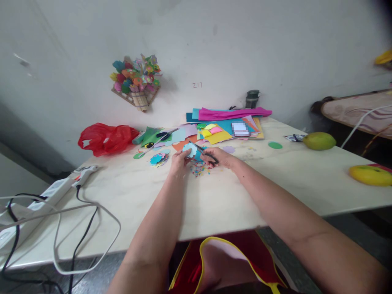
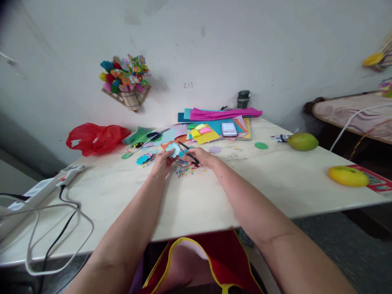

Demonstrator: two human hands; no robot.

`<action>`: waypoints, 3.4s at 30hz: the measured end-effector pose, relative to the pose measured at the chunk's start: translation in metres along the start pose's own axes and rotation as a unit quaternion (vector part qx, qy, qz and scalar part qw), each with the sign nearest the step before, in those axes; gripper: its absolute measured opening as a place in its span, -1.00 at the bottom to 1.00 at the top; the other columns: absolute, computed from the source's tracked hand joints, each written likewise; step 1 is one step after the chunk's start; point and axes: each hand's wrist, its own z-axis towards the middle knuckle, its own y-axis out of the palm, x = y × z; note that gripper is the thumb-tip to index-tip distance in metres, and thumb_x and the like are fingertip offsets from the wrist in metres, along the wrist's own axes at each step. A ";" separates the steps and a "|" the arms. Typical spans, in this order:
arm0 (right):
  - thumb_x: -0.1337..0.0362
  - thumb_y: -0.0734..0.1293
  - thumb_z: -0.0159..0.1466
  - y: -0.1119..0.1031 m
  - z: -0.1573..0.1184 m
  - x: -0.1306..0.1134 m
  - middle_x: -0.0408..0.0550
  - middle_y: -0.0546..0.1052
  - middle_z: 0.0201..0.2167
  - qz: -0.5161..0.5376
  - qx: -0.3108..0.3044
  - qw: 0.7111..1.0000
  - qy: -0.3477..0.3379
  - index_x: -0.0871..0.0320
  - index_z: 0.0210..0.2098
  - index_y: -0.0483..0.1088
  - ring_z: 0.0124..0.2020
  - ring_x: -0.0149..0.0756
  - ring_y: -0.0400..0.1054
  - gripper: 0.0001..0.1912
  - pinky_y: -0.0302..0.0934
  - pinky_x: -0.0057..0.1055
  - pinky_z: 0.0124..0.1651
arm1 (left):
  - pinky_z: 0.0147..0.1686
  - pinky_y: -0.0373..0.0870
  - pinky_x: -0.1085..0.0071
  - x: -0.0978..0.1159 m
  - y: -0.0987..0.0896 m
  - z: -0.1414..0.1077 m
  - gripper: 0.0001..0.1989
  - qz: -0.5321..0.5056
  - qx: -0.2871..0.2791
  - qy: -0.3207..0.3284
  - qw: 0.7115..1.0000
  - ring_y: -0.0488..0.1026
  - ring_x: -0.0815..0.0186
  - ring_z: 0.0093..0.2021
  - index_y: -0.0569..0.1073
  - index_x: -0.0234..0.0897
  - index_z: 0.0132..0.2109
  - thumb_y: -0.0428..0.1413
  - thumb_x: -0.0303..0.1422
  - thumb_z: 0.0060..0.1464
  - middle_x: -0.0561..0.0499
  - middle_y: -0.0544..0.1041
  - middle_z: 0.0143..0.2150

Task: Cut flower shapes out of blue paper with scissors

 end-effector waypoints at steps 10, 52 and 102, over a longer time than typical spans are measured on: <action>0.20 0.43 0.15 -0.003 0.002 0.005 -0.21 0.40 -0.68 0.003 -0.004 0.999 -0.033 0.20 -0.44 0.30 -0.75 -0.52 0.20 -0.74 -0.01 -0.60 -0.76 | -0.38 0.46 0.44 -0.002 0.001 0.000 -0.77 0.002 -0.022 -0.011 1.000 0.47 0.37 -0.44 0.45 -0.30 -0.42 0.32 -0.44 -0.30 0.03 0.53 -0.43; 0.28 0.53 -0.02 0.011 0.000 -0.005 -0.26 0.32 -0.77 -0.011 0.094 0.995 -0.007 0.22 -0.46 0.34 -0.80 -0.53 0.12 -0.70 0.00 -0.57 -0.75 | -0.46 0.40 0.45 -0.003 0.002 0.000 -0.62 0.048 0.000 -0.002 0.999 0.33 0.44 -0.55 0.25 -0.27 -0.62 0.36 -0.36 -0.45 0.13 0.31 -0.61; 0.39 0.45 -0.13 -0.009 0.005 0.006 -0.30 0.40 -0.64 0.031 0.083 0.992 -0.088 0.20 -0.33 0.35 -0.62 -0.47 0.25 -0.66 0.12 -0.52 -0.52 | -0.58 0.27 0.45 -0.004 0.000 -0.006 -0.72 0.221 -0.187 -0.046 0.956 0.41 0.35 -0.59 0.50 -0.35 -0.51 0.38 -0.28 -0.37 -0.07 0.53 -0.53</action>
